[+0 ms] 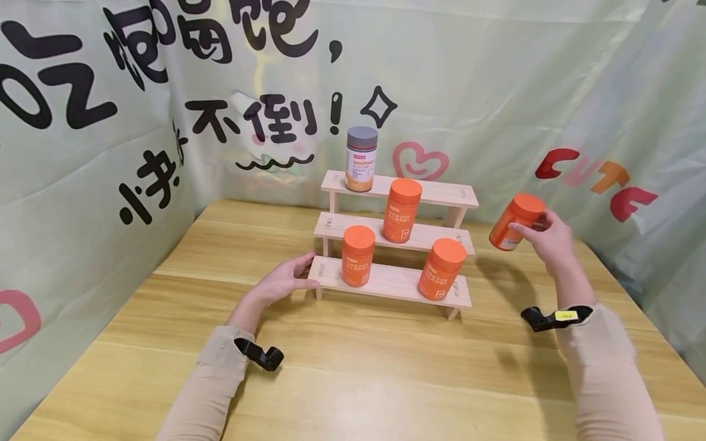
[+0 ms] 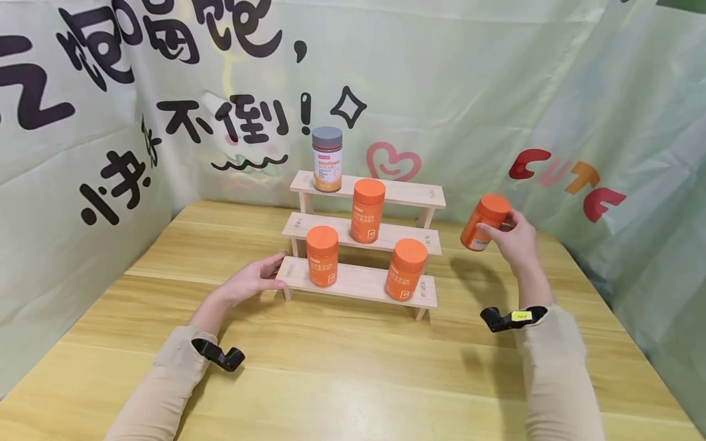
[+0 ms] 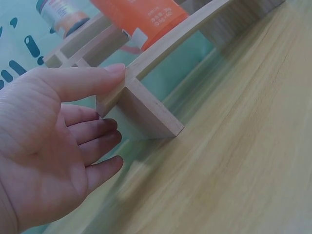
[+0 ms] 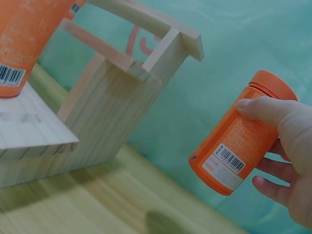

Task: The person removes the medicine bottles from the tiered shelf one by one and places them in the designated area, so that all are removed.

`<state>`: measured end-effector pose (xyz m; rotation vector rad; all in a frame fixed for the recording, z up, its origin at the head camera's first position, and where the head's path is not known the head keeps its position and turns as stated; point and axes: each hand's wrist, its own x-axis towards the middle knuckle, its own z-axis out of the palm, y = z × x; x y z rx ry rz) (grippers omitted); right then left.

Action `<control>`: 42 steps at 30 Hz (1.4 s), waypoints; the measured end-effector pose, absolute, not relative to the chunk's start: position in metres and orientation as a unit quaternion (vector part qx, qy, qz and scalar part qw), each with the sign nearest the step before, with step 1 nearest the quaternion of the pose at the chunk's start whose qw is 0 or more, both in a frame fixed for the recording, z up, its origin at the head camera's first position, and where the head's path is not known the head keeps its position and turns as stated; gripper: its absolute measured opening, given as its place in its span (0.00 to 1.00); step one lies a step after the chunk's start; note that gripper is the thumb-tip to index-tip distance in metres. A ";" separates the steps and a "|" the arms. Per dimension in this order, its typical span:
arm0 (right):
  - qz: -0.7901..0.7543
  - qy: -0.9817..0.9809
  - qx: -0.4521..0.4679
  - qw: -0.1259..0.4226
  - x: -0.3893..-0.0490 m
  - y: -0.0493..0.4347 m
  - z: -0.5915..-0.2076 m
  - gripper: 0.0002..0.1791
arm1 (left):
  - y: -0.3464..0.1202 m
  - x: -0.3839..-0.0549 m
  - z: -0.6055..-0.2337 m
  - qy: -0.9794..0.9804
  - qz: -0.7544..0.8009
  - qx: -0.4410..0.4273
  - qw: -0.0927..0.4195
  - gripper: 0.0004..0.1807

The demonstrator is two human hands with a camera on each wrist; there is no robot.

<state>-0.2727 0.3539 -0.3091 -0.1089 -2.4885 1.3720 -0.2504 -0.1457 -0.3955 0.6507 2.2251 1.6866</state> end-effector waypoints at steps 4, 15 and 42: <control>0.472 -0.869 -0.038 0.144 -0.275 0.354 -0.322 0.36 | -0.146 -0.250 -0.395 0.770 0.581 0.225 0.138 0.44; 0.467 -0.872 -0.039 0.141 -0.283 0.338 -0.349 0.35 | -0.149 -0.250 -0.398 0.770 0.583 0.223 0.136 0.44; 0.465 -0.876 -0.031 0.120 -0.278 0.348 -0.367 0.35 | -0.147 -0.252 -0.399 0.762 0.588 0.231 0.140 0.43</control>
